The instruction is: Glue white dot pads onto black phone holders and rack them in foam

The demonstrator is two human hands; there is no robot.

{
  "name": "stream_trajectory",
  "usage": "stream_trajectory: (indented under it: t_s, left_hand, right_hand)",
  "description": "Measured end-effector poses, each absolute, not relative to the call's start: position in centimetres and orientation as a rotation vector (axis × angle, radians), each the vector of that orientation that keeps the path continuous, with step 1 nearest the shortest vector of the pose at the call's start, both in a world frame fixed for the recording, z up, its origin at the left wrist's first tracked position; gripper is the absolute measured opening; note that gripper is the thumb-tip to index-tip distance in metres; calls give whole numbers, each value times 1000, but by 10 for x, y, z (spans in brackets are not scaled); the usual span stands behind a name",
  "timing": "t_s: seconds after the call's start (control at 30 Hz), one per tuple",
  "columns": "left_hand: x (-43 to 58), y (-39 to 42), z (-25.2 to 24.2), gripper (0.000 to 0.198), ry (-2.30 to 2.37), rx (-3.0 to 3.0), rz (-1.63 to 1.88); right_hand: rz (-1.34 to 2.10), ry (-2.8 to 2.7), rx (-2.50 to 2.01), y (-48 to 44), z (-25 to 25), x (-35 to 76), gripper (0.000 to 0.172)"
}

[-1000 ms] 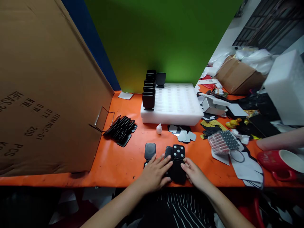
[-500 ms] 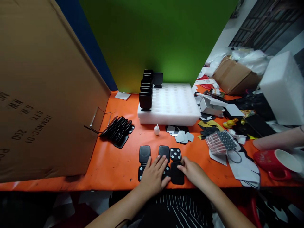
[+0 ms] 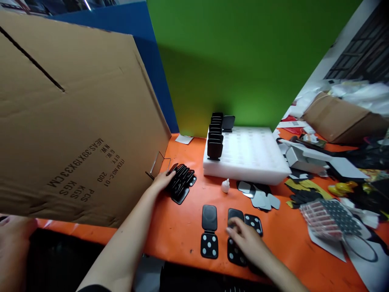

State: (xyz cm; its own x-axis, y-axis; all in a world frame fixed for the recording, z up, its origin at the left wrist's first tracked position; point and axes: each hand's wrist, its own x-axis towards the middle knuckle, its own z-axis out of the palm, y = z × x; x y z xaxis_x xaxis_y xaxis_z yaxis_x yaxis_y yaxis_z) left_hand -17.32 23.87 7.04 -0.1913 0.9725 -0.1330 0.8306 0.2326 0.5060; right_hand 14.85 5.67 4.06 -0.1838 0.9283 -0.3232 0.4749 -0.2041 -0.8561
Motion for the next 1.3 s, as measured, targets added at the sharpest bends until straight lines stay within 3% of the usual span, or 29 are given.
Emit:
stream_trajectory:
  t_s: [0.2,0.4,0.5,0.7,0.9,1.03,1.3]
  left_hand:
    - [-175,228,48,62,2094,1619,443]
    - [-170,221,44,56,2159,1617,520]
    - [-169,220,43,54,2092,1605,567]
    - [-167,218,37,41,1831,1450,657]
    - [-160,195,37,53,1502,1279,638]
    - [-167,187,46,50,1304,1258,574]
    - [-167,189,52,51,1263,1241,571]
  right_hand:
    - [1824,-973,-1262,135,34,55,16]
    - [1870,-853,-1316,201,38,-15,7]
    - [1829,-804,-1395,215,37,-30,14]
    - [1791,-812,-1477,207,33,-19,24]
    - [1859,-868,-1414,177,31,19,21]
    - [1908,-896,-1326,164,29,30,23]
    - [2017,-738,-1232,156,27,30,28]
